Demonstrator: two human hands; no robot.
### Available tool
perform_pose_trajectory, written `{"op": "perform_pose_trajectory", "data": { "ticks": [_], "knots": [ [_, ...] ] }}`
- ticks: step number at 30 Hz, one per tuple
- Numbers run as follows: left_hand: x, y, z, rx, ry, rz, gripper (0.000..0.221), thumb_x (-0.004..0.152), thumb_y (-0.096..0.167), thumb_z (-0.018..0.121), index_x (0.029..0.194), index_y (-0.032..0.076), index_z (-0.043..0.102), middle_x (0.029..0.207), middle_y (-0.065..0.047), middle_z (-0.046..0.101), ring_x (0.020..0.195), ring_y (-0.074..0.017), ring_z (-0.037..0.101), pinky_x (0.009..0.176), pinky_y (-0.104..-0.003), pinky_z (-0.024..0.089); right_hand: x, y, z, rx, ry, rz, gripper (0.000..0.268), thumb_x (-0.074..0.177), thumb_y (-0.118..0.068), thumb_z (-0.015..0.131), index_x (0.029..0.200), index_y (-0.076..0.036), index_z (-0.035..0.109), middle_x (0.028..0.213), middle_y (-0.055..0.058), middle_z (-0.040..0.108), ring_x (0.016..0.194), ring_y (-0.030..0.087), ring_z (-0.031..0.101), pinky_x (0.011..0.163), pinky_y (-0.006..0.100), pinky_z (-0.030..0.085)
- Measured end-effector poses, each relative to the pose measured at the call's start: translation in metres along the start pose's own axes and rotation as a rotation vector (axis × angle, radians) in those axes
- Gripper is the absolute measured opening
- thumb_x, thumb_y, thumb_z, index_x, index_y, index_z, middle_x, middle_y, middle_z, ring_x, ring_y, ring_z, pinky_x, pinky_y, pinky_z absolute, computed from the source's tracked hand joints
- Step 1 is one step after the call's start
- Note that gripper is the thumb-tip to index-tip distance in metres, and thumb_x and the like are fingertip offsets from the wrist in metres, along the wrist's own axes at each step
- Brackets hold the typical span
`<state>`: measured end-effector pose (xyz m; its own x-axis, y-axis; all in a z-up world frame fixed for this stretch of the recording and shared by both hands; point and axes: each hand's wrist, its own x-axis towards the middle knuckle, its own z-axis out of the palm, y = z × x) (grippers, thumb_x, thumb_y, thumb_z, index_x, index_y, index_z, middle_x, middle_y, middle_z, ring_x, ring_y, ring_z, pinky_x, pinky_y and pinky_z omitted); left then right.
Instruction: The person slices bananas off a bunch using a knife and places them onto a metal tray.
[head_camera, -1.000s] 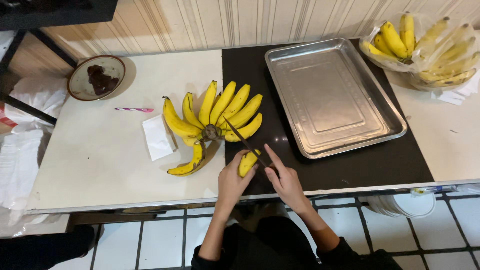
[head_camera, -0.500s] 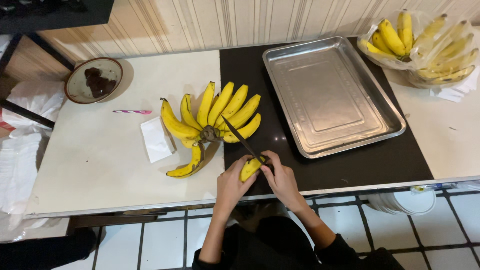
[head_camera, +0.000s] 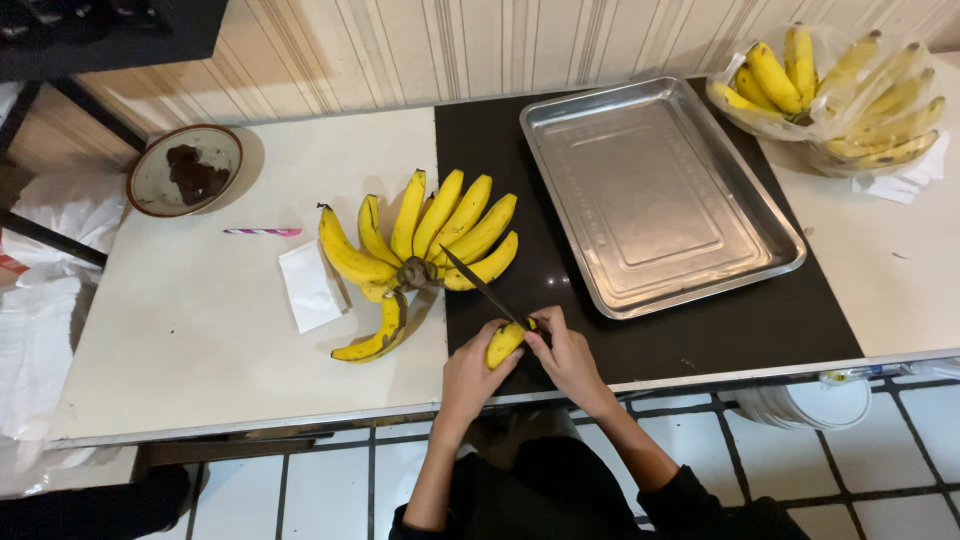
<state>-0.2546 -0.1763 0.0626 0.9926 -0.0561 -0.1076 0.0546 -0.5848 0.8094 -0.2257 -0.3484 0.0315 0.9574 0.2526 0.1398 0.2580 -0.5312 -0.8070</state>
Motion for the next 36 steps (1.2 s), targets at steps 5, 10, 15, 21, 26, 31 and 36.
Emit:
{"op": "perform_pose_trajectory", "data": {
  "ticks": [5, 10, 15, 21, 26, 31, 36],
  "knots": [
    [0.005, -0.005, 0.001, -0.093, 0.013, 0.0, 0.056, 0.084, 0.044, 0.069, 0.132, 0.019, 0.056, 0.106, -0.016, 0.07, 0.1, -0.0362, 0.067, 0.082, -0.045, 0.053, -0.005, -0.002, -0.001, 0.25, -0.064, 0.01, 0.034, 0.101, -0.021, 0.04, 0.132, -0.007, 0.044, 0.06, 0.003, 0.06, 0.051, 0.018, 0.059, 0.057, 0.032, 0.051],
    [0.004, 0.0, -0.003, -0.11, 0.027, 0.02, 0.055, 0.083, 0.042, 0.071, 0.13, 0.017, 0.057, 0.104, -0.019, 0.07, 0.099, -0.0382, 0.067, 0.082, -0.046, 0.053, -0.005, 0.002, -0.001, 0.254, -0.064, -0.01, 0.035, 0.101, -0.018, 0.041, 0.133, -0.004, 0.046, 0.058, 0.004, 0.059, 0.049, 0.018, 0.058, 0.055, 0.032, 0.05],
    [0.005, -0.003, 0.003, -0.099, 0.011, 0.014, 0.055, 0.085, 0.044, 0.07, 0.13, 0.016, 0.056, 0.102, -0.019, 0.07, 0.097, -0.038, 0.067, 0.08, -0.046, 0.054, 0.0, 0.0, -0.003, -0.058, -0.007, -0.027, 0.034, 0.099, -0.033, 0.049, 0.124, -0.011, 0.052, 0.072, 0.014, 0.07, 0.064, 0.032, 0.068, 0.06, 0.04, 0.052],
    [0.004, 0.001, 0.004, -0.037, -0.011, -0.054, 0.056, 0.086, 0.047, 0.067, 0.132, 0.017, 0.054, 0.103, -0.02, 0.068, 0.097, -0.0381, 0.067, 0.079, -0.045, 0.052, 0.007, 0.031, 0.0, -0.294, 0.006, 0.073, 0.033, 0.1, -0.044, 0.047, 0.114, -0.015, 0.05, 0.075, 0.017, 0.068, 0.073, 0.038, 0.069, 0.067, 0.046, 0.053],
    [0.01, -0.005, 0.011, -0.078, 0.018, -0.125, 0.056, 0.09, 0.047, 0.063, 0.134, 0.014, 0.052, 0.103, -0.022, 0.067, 0.097, -0.0385, 0.067, 0.077, -0.044, 0.052, 0.009, -0.008, -0.023, -0.202, -0.03, 0.203, 0.031, 0.101, -0.037, 0.045, 0.125, -0.018, 0.046, 0.089, 0.021, 0.069, 0.087, 0.043, 0.068, 0.074, 0.049, 0.052],
    [0.027, -0.019, 0.026, -0.218, 0.048, -0.17, 0.06, 0.09, 0.049, 0.062, 0.135, 0.011, 0.049, 0.097, -0.022, 0.066, 0.088, -0.0321, 0.067, 0.067, -0.038, 0.052, 0.011, 0.016, -0.016, 0.048, 0.01, 0.249, 0.029, 0.101, -0.033, 0.047, 0.126, -0.018, 0.049, 0.072, 0.01, 0.067, 0.061, 0.025, 0.067, 0.058, 0.038, 0.053],
    [0.038, 0.008, 0.026, -0.37, 0.065, -0.12, 0.06, 0.095, 0.043, 0.056, 0.14, 0.005, 0.042, 0.103, -0.027, 0.063, 0.093, -0.0358, 0.066, 0.071, -0.041, 0.054, 0.008, -0.007, -0.023, 0.423, 0.151, 0.275, 0.045, 0.103, -0.019, 0.036, 0.144, -0.004, 0.031, 0.061, 0.009, 0.055, 0.046, 0.019, 0.054, 0.041, 0.028, 0.05]
  ]
}}
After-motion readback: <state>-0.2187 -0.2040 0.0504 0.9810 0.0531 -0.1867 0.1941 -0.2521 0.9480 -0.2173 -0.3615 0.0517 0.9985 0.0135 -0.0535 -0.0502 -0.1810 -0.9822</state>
